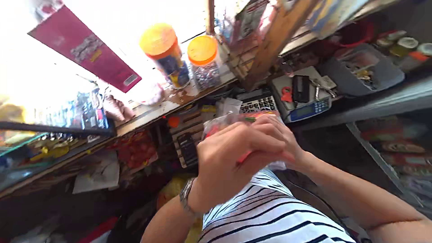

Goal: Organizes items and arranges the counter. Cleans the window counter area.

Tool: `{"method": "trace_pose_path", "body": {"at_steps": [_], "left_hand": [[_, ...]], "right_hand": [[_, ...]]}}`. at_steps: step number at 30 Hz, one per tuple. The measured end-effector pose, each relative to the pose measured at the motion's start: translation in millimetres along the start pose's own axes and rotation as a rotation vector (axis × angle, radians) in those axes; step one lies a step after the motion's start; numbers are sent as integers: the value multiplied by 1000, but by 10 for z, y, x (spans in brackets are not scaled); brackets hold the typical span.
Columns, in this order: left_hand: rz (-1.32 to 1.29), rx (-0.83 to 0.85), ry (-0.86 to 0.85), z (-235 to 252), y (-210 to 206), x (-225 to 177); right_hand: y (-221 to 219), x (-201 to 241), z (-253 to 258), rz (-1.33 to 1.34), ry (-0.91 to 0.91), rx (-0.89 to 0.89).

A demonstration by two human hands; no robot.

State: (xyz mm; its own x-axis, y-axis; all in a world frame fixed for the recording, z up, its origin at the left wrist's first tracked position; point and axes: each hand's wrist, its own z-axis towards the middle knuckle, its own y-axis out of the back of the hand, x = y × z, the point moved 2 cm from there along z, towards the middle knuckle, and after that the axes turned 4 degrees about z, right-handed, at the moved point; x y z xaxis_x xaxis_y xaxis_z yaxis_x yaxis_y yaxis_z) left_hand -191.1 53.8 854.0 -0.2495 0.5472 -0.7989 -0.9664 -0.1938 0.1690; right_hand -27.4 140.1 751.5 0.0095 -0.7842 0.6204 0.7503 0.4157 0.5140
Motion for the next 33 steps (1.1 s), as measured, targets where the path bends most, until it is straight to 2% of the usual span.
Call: {"method": "trace_pose_path", "body": {"at_steps": [4,7,9,12,13,15,19,21,23,25,28,31,33], "left_hand": [[97,334,-21,200,-566,753],[268,458,-75,245,-952,1437],[421,492,-68,230,-1190,1969],[621,535,55,41,-1412,2678],[657,542,123,-57,-1439,2857],[680,508,236,-232,-1440,3071],[587,480,275,-341,-1308,3007],[556,452,263,-323,-1202,2838],[563,439,308,-350,-1015,2548],[593,343,310,-527,-786,2398],[607,129,347,-959,-305,2129],[748,-177,369,-1300,374,1717],[946,-389,417,-1366,974,1493]], "right_hand": [[418,-756,-456,-409,19,-130],[507,-1493,-590,-635,68,-157],[491,-1919,-619,-692,-43,-43],[377,-2304,-757,-602,-390,218],[328,-2305,-809,-579,-455,205],[249,-2136,-899,-531,-532,57],[104,-1692,-1086,-199,-913,-227],[51,-1578,-1205,20,-1104,-273],[4,-1498,-1274,168,-1200,-284],[-41,-1406,-1214,261,-1194,-201],[-188,-1359,-942,399,-1202,71],[-410,-1369,-651,439,-1242,344],[-578,-1268,-438,472,-1168,558]]}}
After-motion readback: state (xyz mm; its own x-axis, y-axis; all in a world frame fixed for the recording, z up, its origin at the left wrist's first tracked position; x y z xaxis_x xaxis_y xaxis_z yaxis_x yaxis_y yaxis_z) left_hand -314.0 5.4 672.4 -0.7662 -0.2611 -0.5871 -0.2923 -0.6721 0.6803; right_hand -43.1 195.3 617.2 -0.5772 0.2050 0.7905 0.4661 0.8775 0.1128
